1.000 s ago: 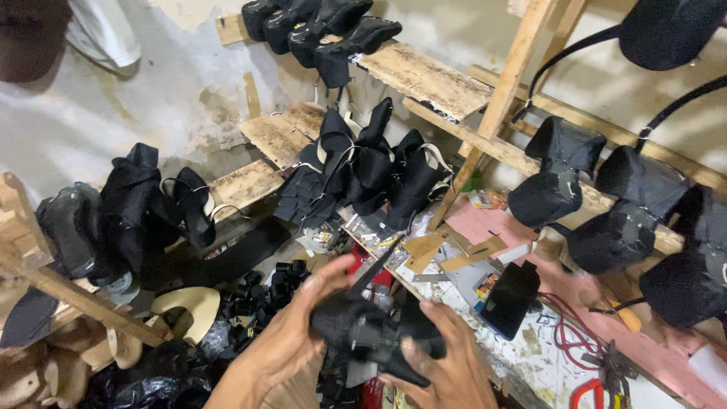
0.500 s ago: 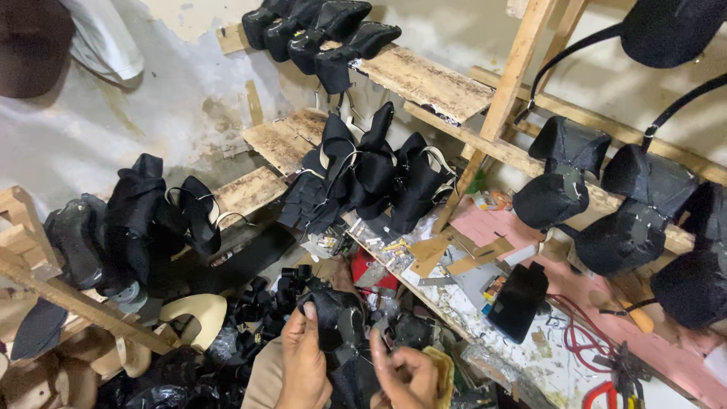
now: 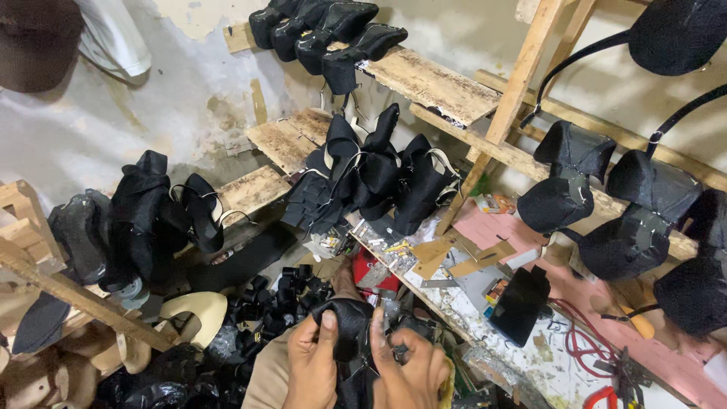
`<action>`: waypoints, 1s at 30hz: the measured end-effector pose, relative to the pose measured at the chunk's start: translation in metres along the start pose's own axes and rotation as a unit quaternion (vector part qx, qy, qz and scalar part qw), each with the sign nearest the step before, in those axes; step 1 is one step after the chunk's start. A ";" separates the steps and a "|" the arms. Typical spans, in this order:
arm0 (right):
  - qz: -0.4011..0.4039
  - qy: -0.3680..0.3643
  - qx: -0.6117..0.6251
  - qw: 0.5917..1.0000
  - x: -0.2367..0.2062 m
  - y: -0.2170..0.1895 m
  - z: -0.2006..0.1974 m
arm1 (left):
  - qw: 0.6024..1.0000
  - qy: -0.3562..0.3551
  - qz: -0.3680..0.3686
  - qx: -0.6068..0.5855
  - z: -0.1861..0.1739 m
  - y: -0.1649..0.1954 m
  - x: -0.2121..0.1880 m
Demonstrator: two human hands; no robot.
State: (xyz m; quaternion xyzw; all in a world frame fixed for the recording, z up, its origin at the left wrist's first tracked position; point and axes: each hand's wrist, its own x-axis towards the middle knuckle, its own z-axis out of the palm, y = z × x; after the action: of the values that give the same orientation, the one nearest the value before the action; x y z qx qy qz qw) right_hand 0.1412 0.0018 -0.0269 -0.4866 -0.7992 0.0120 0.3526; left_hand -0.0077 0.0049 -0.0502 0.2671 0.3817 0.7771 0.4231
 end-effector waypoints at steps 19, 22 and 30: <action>-0.210 0.048 -0.079 0.973 0.025 0.021 -0.038 | 0.975 -0.048 -0.181 0.118 -0.005 0.019 0.023; -0.199 0.053 -0.105 0.973 0.020 0.027 -0.035 | 0.967 -0.059 -0.201 0.147 -0.017 0.005 0.028; -0.207 0.077 -0.089 0.971 0.014 -0.005 -0.032 | 0.951 -0.026 -0.291 0.103 -0.029 -0.020 0.041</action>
State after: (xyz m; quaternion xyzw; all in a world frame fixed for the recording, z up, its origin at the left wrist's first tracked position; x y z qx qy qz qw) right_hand 0.1519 -0.0002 0.0071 -0.3393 -0.8511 -0.1702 0.3627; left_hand -0.0407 0.0367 -0.0798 0.2067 0.5094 0.5700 0.6106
